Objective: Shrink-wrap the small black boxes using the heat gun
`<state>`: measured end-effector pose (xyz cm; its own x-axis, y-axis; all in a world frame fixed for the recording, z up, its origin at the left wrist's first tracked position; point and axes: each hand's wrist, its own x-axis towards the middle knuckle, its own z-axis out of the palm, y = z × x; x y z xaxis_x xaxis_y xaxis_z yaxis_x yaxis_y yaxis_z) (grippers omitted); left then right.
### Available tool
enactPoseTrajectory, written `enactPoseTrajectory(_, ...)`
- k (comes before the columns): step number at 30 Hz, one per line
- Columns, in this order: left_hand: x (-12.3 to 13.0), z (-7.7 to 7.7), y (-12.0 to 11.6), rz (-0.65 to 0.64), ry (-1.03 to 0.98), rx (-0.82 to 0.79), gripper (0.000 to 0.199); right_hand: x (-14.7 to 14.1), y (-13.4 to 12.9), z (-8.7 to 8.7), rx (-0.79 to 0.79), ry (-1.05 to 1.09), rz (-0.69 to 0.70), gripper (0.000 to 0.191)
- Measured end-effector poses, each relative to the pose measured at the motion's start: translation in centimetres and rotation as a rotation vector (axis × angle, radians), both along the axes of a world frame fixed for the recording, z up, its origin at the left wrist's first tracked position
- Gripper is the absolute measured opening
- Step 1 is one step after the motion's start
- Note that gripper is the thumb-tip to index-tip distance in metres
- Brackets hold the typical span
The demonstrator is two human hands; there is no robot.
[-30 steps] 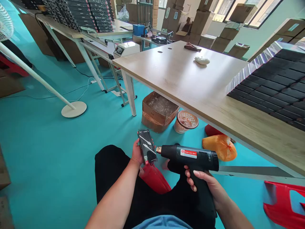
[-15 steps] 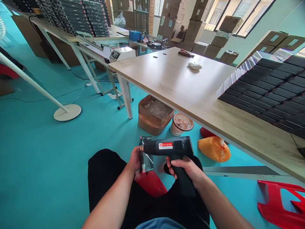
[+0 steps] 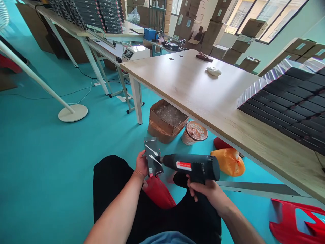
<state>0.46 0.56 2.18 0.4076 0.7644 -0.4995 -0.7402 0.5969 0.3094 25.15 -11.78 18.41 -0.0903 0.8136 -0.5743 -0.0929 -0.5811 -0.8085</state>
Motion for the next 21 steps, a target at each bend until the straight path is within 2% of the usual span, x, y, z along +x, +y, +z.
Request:
enactPoseTrajectory(2, -0.1, -0.1, 0.0, -0.011, -0.018, 0.015, 0.059, 0.2, -1.0, -0.9, -0.017, 0.052, -0.2, 0.047)
enactPoseTrajectory(6, -0.1, -0.7, -0.4, -0.008, 0.002, 0.01, 0.052, 0.6, -2.3, -2.1, -0.068, 0.308, -0.239, 0.045)
enactPoseTrajectory(11, 0.1, -1.2, -0.9, -0.101, -0.025, 0.014, 0.045, 0.9, -1.7, -2.5, -0.138, 0.515, -0.472, 0.043)
enactPoseTrajectory(15, 0.0, -1.4, -1.1, -0.148, -0.015, -0.005, 0.044, 1.4, -0.7, -2.7, -0.153, 0.572, -0.489, 0.035)
enactPoseTrajectory(21, 0.2, -1.3, -1.1, -0.192, 0.019, -0.043, 0.051, 1.8, -0.1, -2.7, -0.16, 0.539, -0.478, 0.033)
